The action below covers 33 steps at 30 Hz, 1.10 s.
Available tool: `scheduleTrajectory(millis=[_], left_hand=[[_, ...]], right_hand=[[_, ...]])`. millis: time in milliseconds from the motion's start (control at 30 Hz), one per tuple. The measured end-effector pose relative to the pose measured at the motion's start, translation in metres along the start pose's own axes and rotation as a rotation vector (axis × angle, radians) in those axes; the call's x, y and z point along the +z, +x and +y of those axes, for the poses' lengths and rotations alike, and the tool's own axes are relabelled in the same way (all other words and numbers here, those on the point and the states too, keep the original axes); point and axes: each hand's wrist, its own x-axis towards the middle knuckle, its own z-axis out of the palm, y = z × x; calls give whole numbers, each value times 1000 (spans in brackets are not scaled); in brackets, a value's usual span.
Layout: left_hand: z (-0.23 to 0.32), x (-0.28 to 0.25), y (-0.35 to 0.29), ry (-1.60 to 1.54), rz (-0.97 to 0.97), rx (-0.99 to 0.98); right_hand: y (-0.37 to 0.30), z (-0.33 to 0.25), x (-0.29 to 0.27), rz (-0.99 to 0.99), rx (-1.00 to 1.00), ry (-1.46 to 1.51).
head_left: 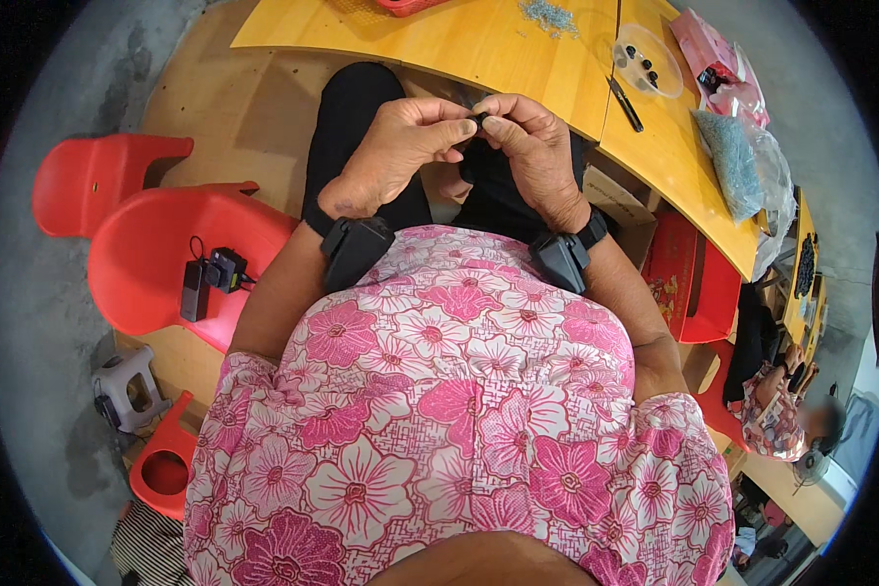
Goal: The person picks up a plastic part from a tray and fits two plastic pieces together by hand.
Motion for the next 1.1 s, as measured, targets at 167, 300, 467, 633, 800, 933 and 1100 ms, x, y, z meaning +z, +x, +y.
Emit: scheduleTrajectory(millis=[167,300,467,633,800,933,1100], left_hand=[[-1,-4,-1,-36,-31,-8],[0,3,-3,88,1,114],[-3,4,-1,54,39,121],[-4,5,-2,79,56,108],[-5,6,-2,154,78,177],[-9,7,0,130,103,207],[-14,7,2,124,148,277]], right_hand=[[0,-1,-1,-23,-16,16],[-1,0,-4,-21,-9,-13],[1,3,-7,-20,-43,-42],[-1,7,-8,-7,-26,3],[0,6,-5,0,-73,-59],[-1,7,-2,33,-150,-175],[-3,7,1,69,-195,-228]])
